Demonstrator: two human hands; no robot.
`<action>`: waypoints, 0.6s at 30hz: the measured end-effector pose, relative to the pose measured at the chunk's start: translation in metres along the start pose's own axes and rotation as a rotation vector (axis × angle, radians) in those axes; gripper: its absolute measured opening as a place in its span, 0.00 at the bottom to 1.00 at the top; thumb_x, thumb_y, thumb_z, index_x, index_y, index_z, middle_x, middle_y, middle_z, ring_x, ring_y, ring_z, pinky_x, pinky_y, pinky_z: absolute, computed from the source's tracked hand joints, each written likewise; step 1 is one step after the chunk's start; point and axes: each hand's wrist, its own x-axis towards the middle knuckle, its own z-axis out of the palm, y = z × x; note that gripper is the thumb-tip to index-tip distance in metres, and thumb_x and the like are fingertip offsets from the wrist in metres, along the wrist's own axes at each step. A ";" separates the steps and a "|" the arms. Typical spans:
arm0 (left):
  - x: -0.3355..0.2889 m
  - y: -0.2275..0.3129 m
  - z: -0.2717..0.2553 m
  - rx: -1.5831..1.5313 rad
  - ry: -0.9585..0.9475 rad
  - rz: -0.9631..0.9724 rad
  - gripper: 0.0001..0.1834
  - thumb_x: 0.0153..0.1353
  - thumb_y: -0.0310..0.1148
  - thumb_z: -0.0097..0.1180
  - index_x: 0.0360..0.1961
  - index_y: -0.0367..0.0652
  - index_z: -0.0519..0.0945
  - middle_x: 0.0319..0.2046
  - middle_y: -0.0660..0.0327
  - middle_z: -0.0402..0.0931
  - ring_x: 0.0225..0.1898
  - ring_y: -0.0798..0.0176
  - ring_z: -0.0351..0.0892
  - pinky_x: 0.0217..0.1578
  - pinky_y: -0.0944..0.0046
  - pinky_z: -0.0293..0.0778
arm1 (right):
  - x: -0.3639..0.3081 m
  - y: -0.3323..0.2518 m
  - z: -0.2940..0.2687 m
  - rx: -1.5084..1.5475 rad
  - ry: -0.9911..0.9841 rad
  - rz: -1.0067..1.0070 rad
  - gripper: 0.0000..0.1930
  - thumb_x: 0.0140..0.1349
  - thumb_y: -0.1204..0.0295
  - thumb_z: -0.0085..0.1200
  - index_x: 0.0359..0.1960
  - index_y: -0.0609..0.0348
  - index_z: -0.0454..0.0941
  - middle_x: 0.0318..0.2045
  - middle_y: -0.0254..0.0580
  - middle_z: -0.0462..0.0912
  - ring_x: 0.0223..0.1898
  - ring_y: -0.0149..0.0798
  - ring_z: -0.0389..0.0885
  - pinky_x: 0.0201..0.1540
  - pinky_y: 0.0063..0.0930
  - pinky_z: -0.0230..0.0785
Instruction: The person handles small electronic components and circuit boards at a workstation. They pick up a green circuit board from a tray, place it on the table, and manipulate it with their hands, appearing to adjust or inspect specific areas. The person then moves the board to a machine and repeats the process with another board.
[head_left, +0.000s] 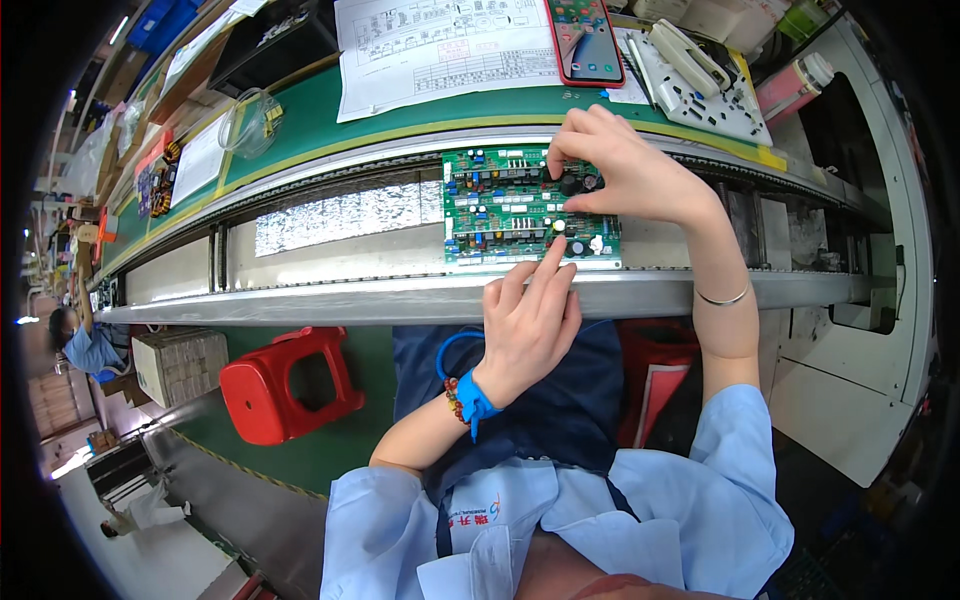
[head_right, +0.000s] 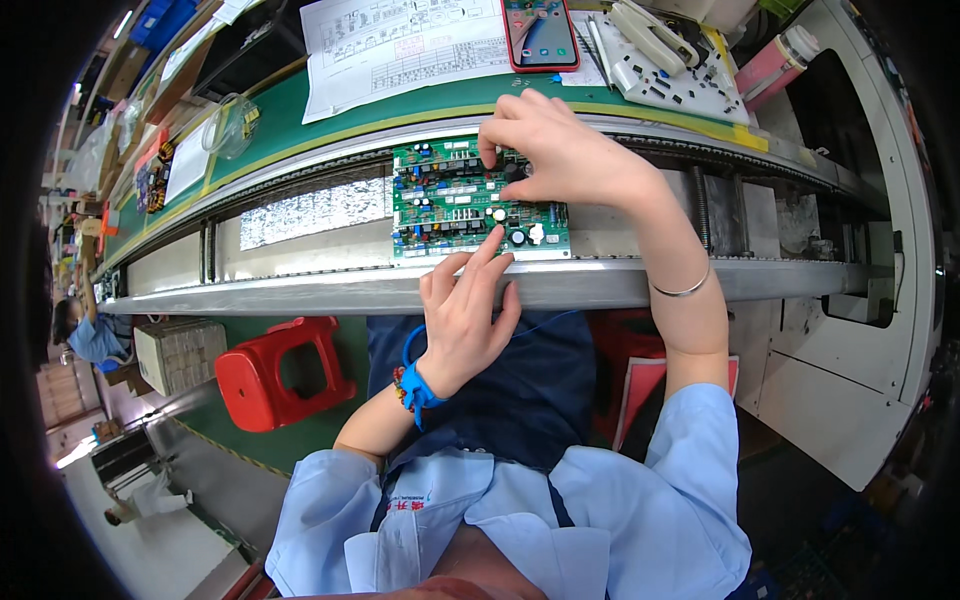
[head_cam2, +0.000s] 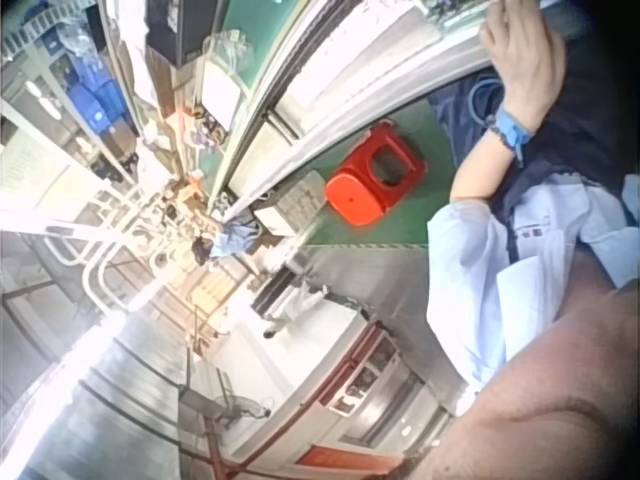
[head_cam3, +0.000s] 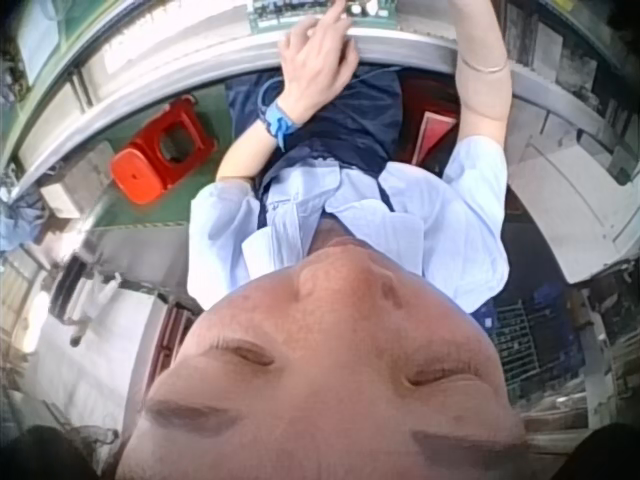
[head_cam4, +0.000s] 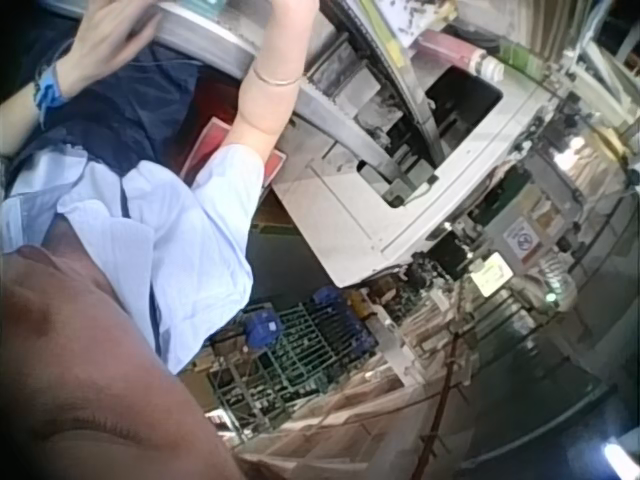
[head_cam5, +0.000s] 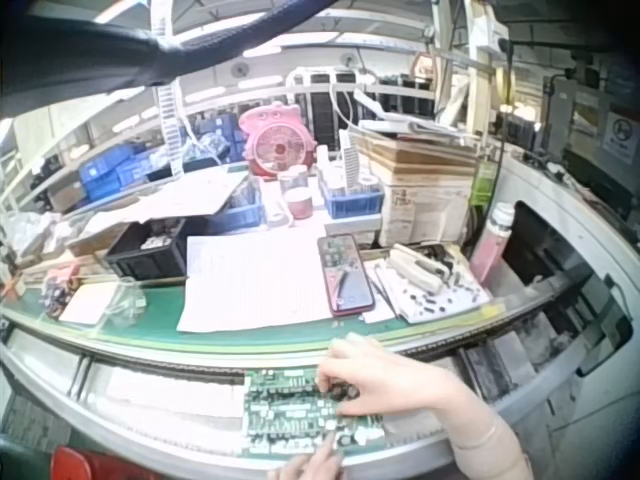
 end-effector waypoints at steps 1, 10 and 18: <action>0.000 0.000 0.000 -0.001 0.001 0.002 0.20 0.46 0.26 0.58 0.44 0.40 0.74 0.53 0.58 0.71 0.44 0.58 0.69 0.43 0.62 0.59 | 0.001 -0.002 0.002 -0.004 -0.021 0.017 0.16 0.40 0.77 0.64 0.31 0.57 0.71 0.31 0.36 0.68 0.39 0.40 0.66 0.44 0.29 0.61; -0.001 0.000 0.001 -0.020 -0.010 0.030 0.22 0.46 0.27 0.58 0.46 0.41 0.73 0.54 0.59 0.71 0.46 0.59 0.70 0.42 0.62 0.59 | -0.001 0.009 -0.007 -0.083 0.091 0.106 0.15 0.42 0.77 0.62 0.31 0.58 0.70 0.31 0.37 0.68 0.40 0.40 0.66 0.46 0.31 0.61; -0.002 0.000 0.001 -0.051 -0.013 0.050 0.21 0.46 0.26 0.59 0.45 0.42 0.74 0.54 0.59 0.71 0.46 0.59 0.70 0.43 0.63 0.59 | 0.000 0.013 -0.001 -0.185 0.143 0.129 0.14 0.43 0.75 0.62 0.30 0.57 0.69 0.31 0.38 0.68 0.41 0.42 0.67 0.45 0.33 0.61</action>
